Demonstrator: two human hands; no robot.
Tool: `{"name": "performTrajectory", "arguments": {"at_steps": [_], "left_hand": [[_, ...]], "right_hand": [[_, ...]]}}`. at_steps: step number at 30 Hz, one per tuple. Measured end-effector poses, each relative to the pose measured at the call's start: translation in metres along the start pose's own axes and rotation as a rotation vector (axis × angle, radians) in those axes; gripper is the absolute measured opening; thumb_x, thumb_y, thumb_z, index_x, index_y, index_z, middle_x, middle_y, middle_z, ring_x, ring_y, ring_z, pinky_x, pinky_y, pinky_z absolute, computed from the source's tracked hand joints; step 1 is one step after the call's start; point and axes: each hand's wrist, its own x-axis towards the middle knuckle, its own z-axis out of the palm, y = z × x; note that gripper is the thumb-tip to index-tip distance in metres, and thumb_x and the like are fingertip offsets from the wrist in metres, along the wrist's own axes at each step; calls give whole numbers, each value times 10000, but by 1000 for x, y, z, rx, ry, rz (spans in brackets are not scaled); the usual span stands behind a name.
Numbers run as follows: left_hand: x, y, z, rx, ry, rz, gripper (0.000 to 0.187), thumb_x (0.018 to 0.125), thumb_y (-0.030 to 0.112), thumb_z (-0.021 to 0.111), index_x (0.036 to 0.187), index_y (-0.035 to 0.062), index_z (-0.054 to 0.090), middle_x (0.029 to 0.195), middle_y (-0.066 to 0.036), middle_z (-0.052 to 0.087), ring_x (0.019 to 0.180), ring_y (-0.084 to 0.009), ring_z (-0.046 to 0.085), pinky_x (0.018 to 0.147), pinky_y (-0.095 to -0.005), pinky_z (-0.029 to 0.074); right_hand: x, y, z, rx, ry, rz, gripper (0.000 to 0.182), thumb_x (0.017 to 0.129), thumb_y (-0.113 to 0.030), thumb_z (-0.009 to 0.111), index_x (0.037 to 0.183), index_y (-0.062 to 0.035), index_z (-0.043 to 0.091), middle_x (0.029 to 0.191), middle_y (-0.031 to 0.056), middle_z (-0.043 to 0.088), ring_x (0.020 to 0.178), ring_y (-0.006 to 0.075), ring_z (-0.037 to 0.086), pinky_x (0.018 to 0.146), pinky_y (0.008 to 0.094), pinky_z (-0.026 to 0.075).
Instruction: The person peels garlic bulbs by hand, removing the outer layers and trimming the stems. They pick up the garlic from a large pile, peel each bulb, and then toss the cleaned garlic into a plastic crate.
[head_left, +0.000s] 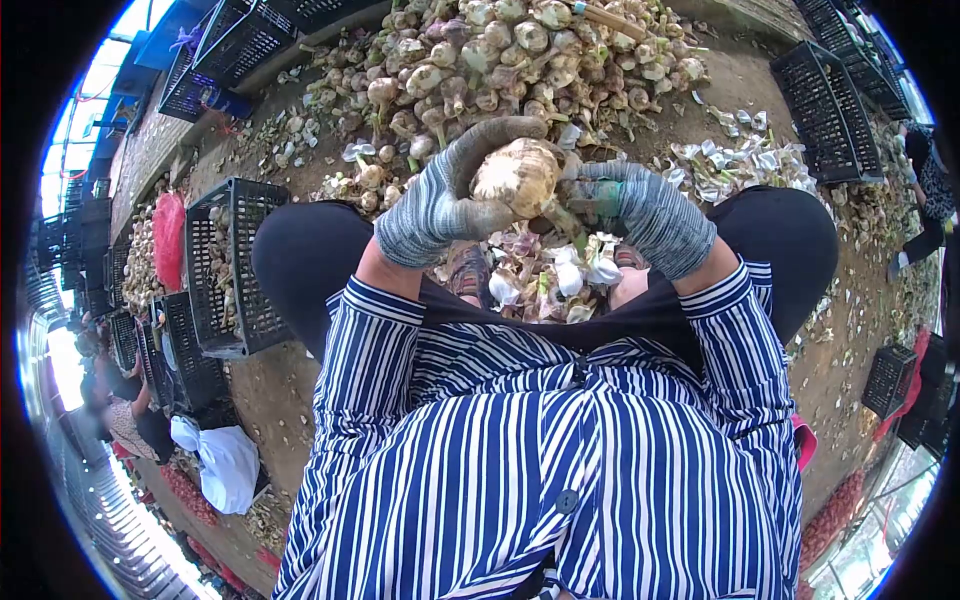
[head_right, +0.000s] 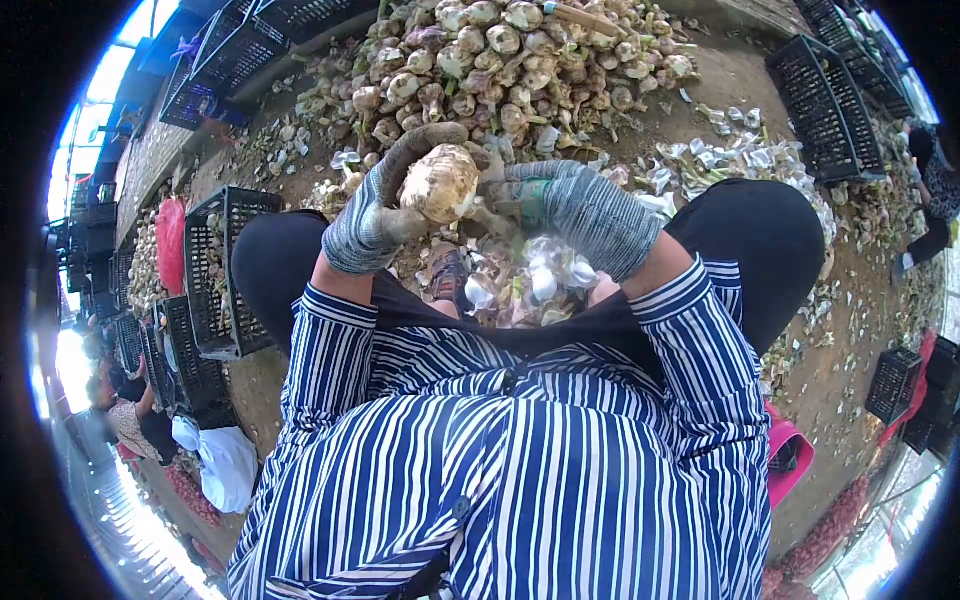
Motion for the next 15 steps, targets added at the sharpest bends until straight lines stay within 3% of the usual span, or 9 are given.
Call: {"name": "performTrajectory", "arguments": {"at_steps": [1, 2, 4, 5, 6, 8, 10, 12, 15], "left_hand": [[1, -1, 1, 32, -5, 21, 860, 586, 302, 798, 1280, 16, 379, 1197, -142, 496, 1107, -244, 504, 898, -371, 459], [1, -3, 0, 32, -9, 24, 860, 586, 302, 798, 1280, 16, 379, 1197, -142, 496, 1107, -244, 504, 898, -371, 459], [4, -6, 1, 141, 117, -27, 821, 632, 298, 767, 1297, 29, 367, 1201, -135, 492, 1120, -236, 490, 917, -371, 440], [5, -10, 4, 324, 203, -13, 765, 681, 359, 741, 1285, 46, 390, 1078, -115, 554, 933, -166, 565, 809, -296, 487], [5, -12, 8, 324, 200, -10, 765, 681, 359, 741, 1285, 46, 390, 1078, -115, 554, 933, -166, 565, 809, -296, 487], [4, -18, 16, 394, 371, -219, 715, 721, 367, 712, 1277, 48, 398, 1015, -108, 576, 851, -136, 582, 726, -264, 507], [6, -19, 24, 277, 427, -326, 659, 738, 338, 708, 1252, 45, 419, 970, -98, 589, 786, -117, 583, 676, -235, 509], [8, -25, 25, 476, 366, -60, 494, 780, 185, 683, 1204, 44, 471, 1016, -61, 578, 887, -96, 555, 772, -239, 489], [11, -25, 20, 683, 317, 4, 471, 731, 72, 670, 1165, 42, 491, 1003, -62, 580, 899, -105, 554, 789, -243, 484]], "right_hand": [[2, -4, -1, 107, 95, 170, 383, 820, -213, 626, 1124, 11, 562, 950, 116, 642, 804, 161, 631, 706, 259, 525], [2, -4, 0, 105, 98, 168, 383, 820, -213, 626, 1124, 11, 562, 950, 116, 642, 804, 161, 631, 706, 259, 525], [2, -7, -2, -551, 298, 1, 362, 835, -184, 599, 1132, 18, 553, 935, 120, 646, 782, 158, 628, 678, 259, 516], [1, 3, -5, -672, 356, -75, 332, 840, -153, 565, 1125, 18, 554, 919, 139, 648, 786, 206, 630, 689, 297, 507], [1, 5, -4, -675, 360, -76, 332, 840, -153, 565, 1125, 18, 554, 919, 139, 648, 786, 206, 630, 689, 297, 507], [2, 10, -1, -1199, 396, -366, 310, 831, -139, 544, 1103, 9, 563, 920, 167, 636, 821, 268, 620, 737, 344, 495], [1, 15, 3, -1232, 443, -416, 302, 817, -152, 551, 1076, 2, 573, 927, 187, 620, 845, 316, 599, 765, 383, 476], [-1, 11, 5, -1249, 473, -263, 311, 817, -172, 552, 1072, 5, 569, 927, 192, 616, 849, 311, 597, 765, 385, 473], [0, 0, 7, -1144, 472, -129, 303, 818, -171, 541, 1051, 20, 576, 935, 197, 614, 852, 318, 596, 772, 379, 471]]}}
